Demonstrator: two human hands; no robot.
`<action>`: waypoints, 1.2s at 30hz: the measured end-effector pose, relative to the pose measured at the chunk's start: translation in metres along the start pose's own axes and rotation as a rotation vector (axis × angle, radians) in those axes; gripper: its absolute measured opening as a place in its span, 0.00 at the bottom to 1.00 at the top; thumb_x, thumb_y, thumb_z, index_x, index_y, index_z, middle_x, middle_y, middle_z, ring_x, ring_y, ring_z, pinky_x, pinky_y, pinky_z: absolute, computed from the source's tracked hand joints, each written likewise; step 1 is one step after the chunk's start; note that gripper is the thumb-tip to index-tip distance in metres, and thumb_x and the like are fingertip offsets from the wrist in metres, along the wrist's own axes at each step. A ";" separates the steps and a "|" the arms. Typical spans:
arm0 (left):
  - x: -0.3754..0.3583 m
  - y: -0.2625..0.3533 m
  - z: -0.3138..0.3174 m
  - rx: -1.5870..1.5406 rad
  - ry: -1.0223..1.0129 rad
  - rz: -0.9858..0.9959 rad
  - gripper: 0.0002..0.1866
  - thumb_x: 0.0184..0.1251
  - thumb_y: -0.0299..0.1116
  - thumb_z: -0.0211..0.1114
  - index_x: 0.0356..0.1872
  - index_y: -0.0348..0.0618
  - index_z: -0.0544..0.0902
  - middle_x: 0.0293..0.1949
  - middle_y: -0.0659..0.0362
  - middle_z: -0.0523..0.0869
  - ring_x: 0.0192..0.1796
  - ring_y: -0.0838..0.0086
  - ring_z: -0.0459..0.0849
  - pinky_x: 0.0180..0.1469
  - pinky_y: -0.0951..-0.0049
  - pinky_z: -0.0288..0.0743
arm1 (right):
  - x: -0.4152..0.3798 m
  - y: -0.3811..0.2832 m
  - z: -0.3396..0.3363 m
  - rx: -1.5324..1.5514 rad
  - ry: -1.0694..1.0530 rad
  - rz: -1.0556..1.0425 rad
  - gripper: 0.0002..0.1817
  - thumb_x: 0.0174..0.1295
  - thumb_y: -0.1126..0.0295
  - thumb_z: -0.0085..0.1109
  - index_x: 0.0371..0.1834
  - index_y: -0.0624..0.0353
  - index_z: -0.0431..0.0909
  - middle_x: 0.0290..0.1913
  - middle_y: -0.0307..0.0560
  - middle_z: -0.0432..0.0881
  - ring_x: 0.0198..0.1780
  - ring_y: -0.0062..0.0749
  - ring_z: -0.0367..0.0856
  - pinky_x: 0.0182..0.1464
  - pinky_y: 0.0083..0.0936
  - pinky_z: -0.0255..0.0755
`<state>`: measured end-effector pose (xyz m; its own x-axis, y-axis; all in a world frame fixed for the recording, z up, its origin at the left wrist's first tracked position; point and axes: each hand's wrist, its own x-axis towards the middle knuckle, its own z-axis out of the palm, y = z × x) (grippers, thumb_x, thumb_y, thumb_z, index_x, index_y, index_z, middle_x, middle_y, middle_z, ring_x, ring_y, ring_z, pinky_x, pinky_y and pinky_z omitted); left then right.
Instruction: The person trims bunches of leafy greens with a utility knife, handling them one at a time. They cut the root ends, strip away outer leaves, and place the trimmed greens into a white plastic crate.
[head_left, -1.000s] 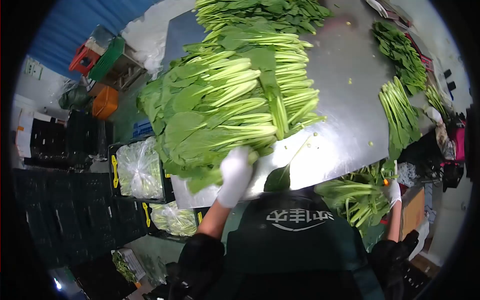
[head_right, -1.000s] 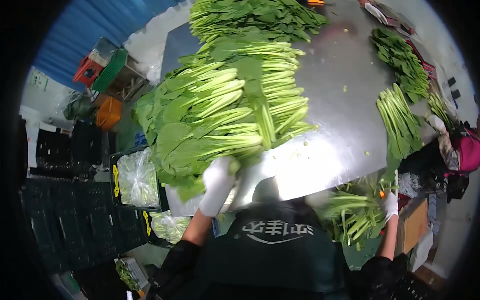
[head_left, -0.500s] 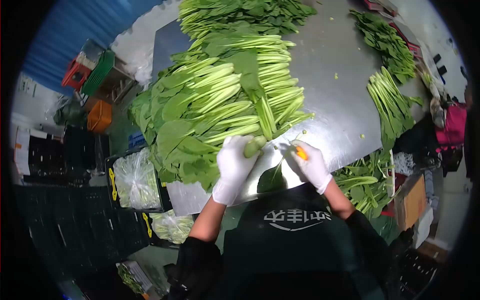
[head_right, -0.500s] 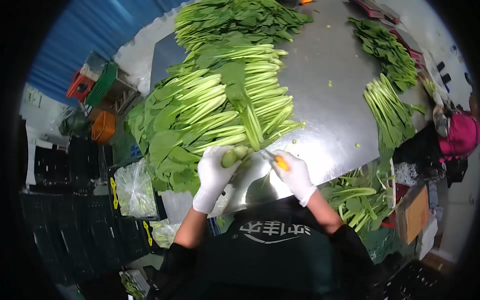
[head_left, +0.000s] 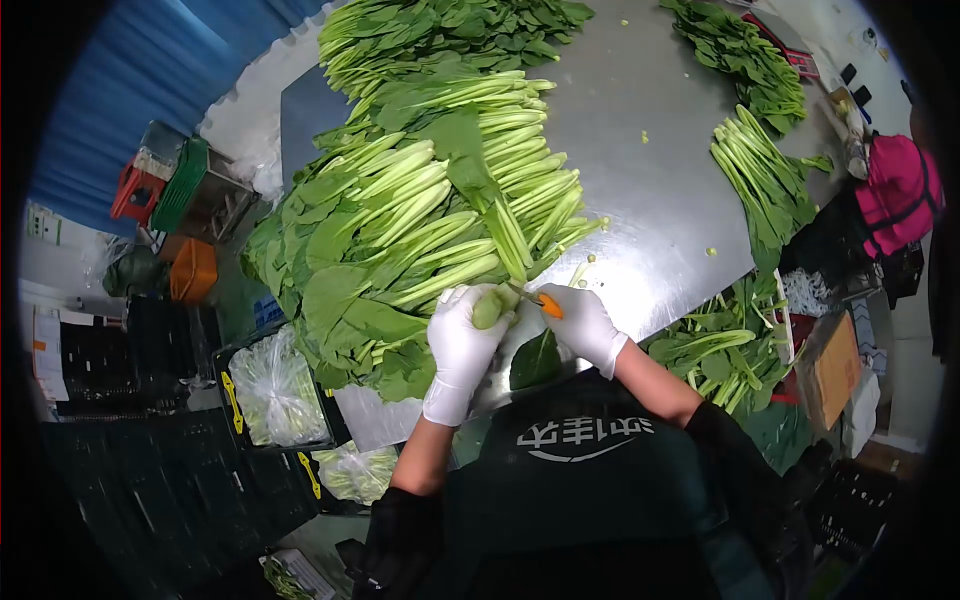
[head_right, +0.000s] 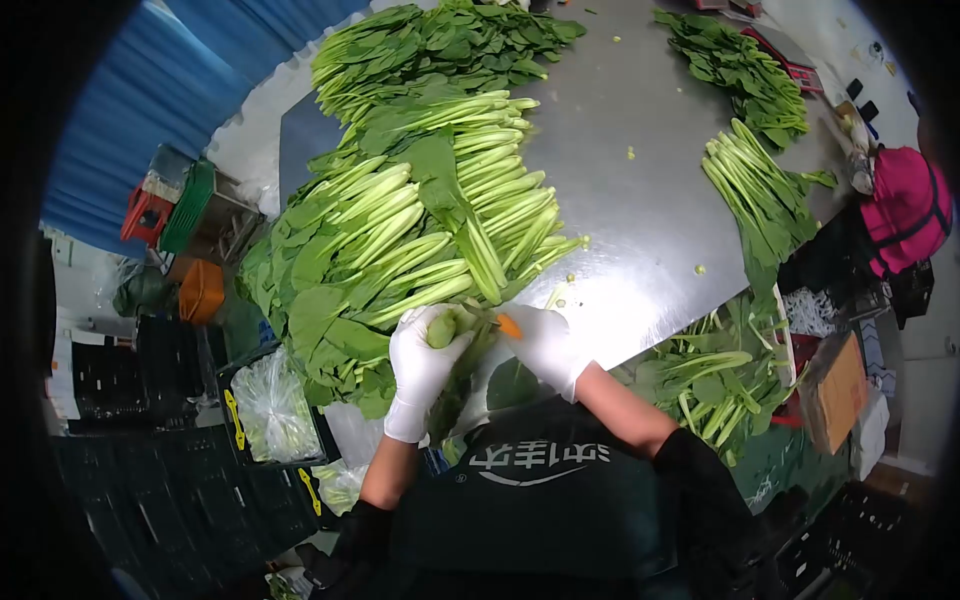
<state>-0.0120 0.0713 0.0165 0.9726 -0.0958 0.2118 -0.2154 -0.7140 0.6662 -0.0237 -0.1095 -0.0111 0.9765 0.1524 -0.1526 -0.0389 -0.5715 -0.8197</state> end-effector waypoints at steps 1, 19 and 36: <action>-0.001 0.002 0.000 -0.003 -0.009 0.003 0.17 0.38 0.34 0.75 0.34 0.45 0.84 0.33 0.57 0.83 0.39 0.60 0.79 0.43 0.66 0.75 | 0.003 0.023 0.007 0.001 0.005 0.009 0.13 0.54 0.71 0.57 0.43 0.58 0.79 0.32 0.56 0.81 0.34 0.52 0.81 0.36 0.36 0.75; 0.077 0.060 -0.009 -0.590 -0.286 -0.037 0.21 0.45 0.28 0.77 0.40 0.37 0.77 0.34 0.62 0.83 0.37 0.79 0.78 0.43 0.76 0.74 | 0.039 -0.041 -0.076 0.813 0.098 -0.127 0.11 0.51 0.74 0.67 0.38 0.61 0.78 0.29 0.31 0.75 0.30 0.12 0.70 0.32 0.15 0.67; 0.134 -0.052 -0.050 -1.554 -0.089 -0.196 0.26 0.52 0.27 0.67 0.55 0.35 0.71 0.46 0.53 0.79 0.48 0.65 0.80 0.55 0.68 0.75 | -0.100 0.120 -0.153 -0.443 0.345 0.288 0.28 0.40 0.69 0.75 0.48 0.62 0.79 0.38 0.50 0.80 0.38 0.32 0.78 0.43 0.25 0.71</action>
<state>0.1250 0.1299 0.0460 0.9849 -0.1696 0.0334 0.0886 0.6610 0.7452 -0.0934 -0.3165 -0.0093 0.9549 -0.2842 -0.0859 -0.2914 -0.8417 -0.4545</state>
